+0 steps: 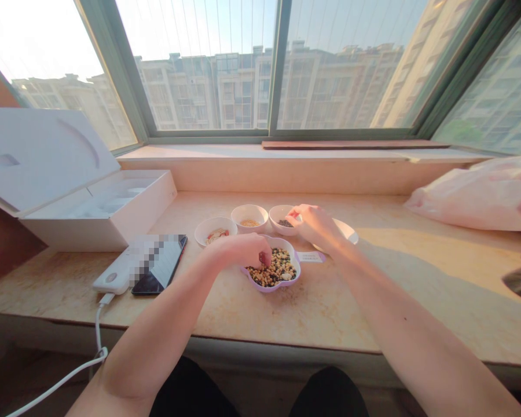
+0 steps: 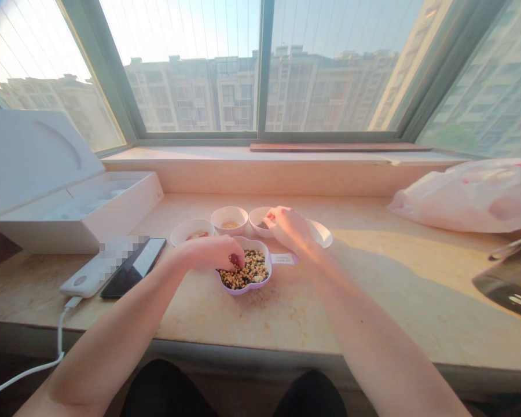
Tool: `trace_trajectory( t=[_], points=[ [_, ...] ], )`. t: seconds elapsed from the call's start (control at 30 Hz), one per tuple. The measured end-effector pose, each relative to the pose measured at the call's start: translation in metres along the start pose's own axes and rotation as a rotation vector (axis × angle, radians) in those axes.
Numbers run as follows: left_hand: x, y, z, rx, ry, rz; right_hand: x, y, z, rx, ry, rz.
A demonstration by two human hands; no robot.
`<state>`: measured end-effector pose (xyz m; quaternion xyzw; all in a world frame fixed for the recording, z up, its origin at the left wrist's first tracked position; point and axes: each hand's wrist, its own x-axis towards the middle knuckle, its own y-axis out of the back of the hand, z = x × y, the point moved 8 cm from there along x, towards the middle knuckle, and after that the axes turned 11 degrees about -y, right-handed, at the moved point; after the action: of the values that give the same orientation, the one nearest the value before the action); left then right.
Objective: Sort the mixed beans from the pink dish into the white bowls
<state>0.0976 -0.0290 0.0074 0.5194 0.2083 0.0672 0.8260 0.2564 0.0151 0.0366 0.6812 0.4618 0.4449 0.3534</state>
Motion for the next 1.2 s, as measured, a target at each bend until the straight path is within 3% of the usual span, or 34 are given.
trace_trajectory(
  t=[0.4, 0.47, 0.57, 0.7, 0.83, 0.93, 1.1, 1.2],
  points=[
    [0.006, 0.003, -0.007, -0.05, 0.004, 0.069, -0.003, 0.0, -0.002, 0.02, 0.01, -0.014],
    [0.005, 0.01, -0.011, -0.069, 0.0, 0.152, -0.004, 0.002, -0.003, 0.028, -0.001, -0.022],
    [0.0, 0.027, -0.021, -0.082, 0.018, 0.367, -0.006, 0.004, -0.007, 0.054, -0.007, -0.052],
    [-0.013, 0.05, -0.042, 0.019, 0.158, 0.648, -0.009, 0.007, -0.012, 0.097, -0.028, -0.095],
    [-0.023, 0.056, -0.06, 0.086, 0.287, 0.78, -0.014, 0.015, -0.021, 0.1, 0.012, -0.109],
    [-0.024, 0.053, -0.068, 0.103, 0.331, 0.777, -0.023, 0.015, -0.033, 0.114, 0.106, -0.237],
    [-0.024, 0.051, -0.071, 0.151, 0.384, 0.739, -0.051, -0.005, -0.047, 0.065, 0.252, -0.652],
    [-0.024, 0.051, -0.068, 0.16, 0.371, 0.722, -0.062, -0.009, -0.052, 0.014, 0.31, -0.733]
  ],
)
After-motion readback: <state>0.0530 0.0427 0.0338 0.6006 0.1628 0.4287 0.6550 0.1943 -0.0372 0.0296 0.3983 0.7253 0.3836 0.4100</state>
